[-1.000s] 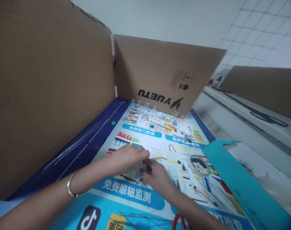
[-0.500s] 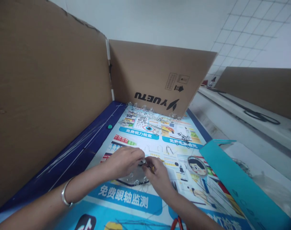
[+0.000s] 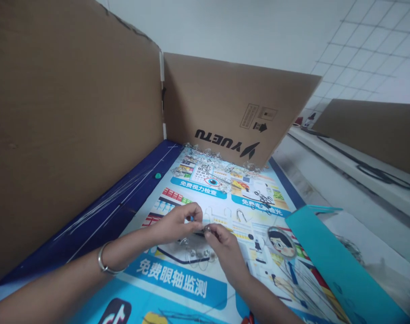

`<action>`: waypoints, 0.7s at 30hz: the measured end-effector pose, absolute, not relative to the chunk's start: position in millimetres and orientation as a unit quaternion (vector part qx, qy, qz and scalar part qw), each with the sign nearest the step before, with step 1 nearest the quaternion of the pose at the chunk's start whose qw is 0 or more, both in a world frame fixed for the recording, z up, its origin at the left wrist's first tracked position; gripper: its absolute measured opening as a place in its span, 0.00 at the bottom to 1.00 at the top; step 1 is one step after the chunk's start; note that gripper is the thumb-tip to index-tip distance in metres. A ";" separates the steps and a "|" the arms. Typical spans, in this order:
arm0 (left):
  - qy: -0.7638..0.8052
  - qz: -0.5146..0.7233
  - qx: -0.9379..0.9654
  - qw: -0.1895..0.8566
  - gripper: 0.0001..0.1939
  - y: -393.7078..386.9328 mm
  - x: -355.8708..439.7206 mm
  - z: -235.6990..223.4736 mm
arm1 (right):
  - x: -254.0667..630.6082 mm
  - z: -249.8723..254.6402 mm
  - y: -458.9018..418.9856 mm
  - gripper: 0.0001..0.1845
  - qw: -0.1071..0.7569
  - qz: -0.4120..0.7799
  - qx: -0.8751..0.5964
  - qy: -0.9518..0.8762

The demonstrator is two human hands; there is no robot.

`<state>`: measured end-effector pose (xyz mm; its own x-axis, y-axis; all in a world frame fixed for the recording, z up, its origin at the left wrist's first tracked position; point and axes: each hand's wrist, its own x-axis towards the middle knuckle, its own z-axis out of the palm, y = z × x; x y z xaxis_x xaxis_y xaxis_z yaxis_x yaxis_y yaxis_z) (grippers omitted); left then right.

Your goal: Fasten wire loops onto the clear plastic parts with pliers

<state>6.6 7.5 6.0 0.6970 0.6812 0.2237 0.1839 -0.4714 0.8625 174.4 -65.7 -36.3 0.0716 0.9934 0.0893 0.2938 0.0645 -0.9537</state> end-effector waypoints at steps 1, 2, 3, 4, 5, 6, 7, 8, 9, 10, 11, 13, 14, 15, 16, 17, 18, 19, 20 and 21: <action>0.270 0.283 0.798 0.459 0.02 8.4 6.7 4.0 | 174.8 -36.3 -65.5 0.10 0.460 0.384 -0.564 -0.569; 0.271 0.282 0.785 0.481 0.03 9.4 6.7 1.9 | 175.1 -36.3 -65.3 0.10 0.459 0.385 -0.559 -0.573; 0.269 0.280 0.772 0.503 0.03 10.4 6.6 -0.2 | 175.4 -36.2 -65.2 0.11 0.458 0.384 -0.555 -0.579; 0.263 0.278 0.761 0.523 0.04 11.4 6.4 -2.4 | 175.6 -36.0 -65.1 0.11 0.458 0.379 -0.552 -0.585; 0.254 0.276 0.754 0.539 0.05 12.2 6.2 -4.3 | 175.8 -35.8 -64.9 0.11 0.459 0.372 -0.549 -0.591; 0.244 0.275 0.751 0.549 0.06 12.8 6.0 -6.0 | 175.9 -35.6 -64.7 0.11 0.461 0.363 -0.548 -0.596; 0.237 0.278 0.750 0.552 0.06 13.0 6.1 -7.2 | 176.0 -35.3 -64.4 0.12 0.461 0.350 -0.550 -0.602; 0.235 0.284 0.750 0.549 0.06 12.7 6.4 -8.1 | 176.0 -35.1 -64.1 0.12 0.461 0.336 -0.553 -0.607; 0.240 0.293 0.751 0.541 0.06 11.9 7.0 -8.5 | 176.0 -35.0 -64.0 0.12 0.459 0.319 -0.558 -0.613; 0.251 0.306 0.752 0.528 0.05 10.3 7.9 -8.5 | 175.9 -34.9 -64.0 0.12 0.456 0.302 -0.563 -0.620; 0.266 0.322 0.753 0.509 0.04 8.2 9.0 -8.2 | 175.8 -34.8 -64.1 0.12 0.451 0.285 -0.567 -0.628; 0.295 0.357 0.762 0.454 0.03 2.8 11.8 -7.2 | 175.4 -35.0 -64.9 0.12 0.445 0.254 -0.568 -0.644; 0.301 0.371 0.771 0.420 0.03 -0.1 13.1 -6.9 | 175.2 -35.3 -65.4 0.12 0.442 0.241 -0.566 -0.653; 0.300 0.384 0.784 0.384 0.03 -2.9 14.2 -6.8 | 175.0 -35.7 -65.8 0.12 0.439 0.228 -0.564 -0.661; 0.290 0.394 0.802 0.342 0.03 -5.4 15.0 -7.0 | 174.8 -36.2 -66.2 0.12 0.438 0.215 -0.562 -0.668; 0.272 0.401 0.824 0.295 0.05 -7.4 15.4 -7.5 | 174.6 -36.7 -66.4 0.12 0.436 0.203 -0.559 -0.675; 0.251 0.404 0.845 0.243 0.06 -9.0 15.5 -8.3 | 174.4 -37.3 -66.4 0.12 0.435 0.193 -0.556 -0.681; 0.229 0.403 0.866 0.190 0.08 -10.1 15.3 -9.2 | 174.2 -37.9 -66.4 0.11 0.434 0.185 -0.553 -0.687; 0.211 0.396 0.882 0.140 0.09 -10.8 14.8 -10.2 | 173.9 -38.6 -66.2 0.11 0.435 0.177 -0.549 -0.692; 0.198 0.386 0.896 0.097 0.10 -11.3 14.2 -11.1 | 173.5 -39.2 -66.0 0.10 0.435 0.171 -0.546 -0.695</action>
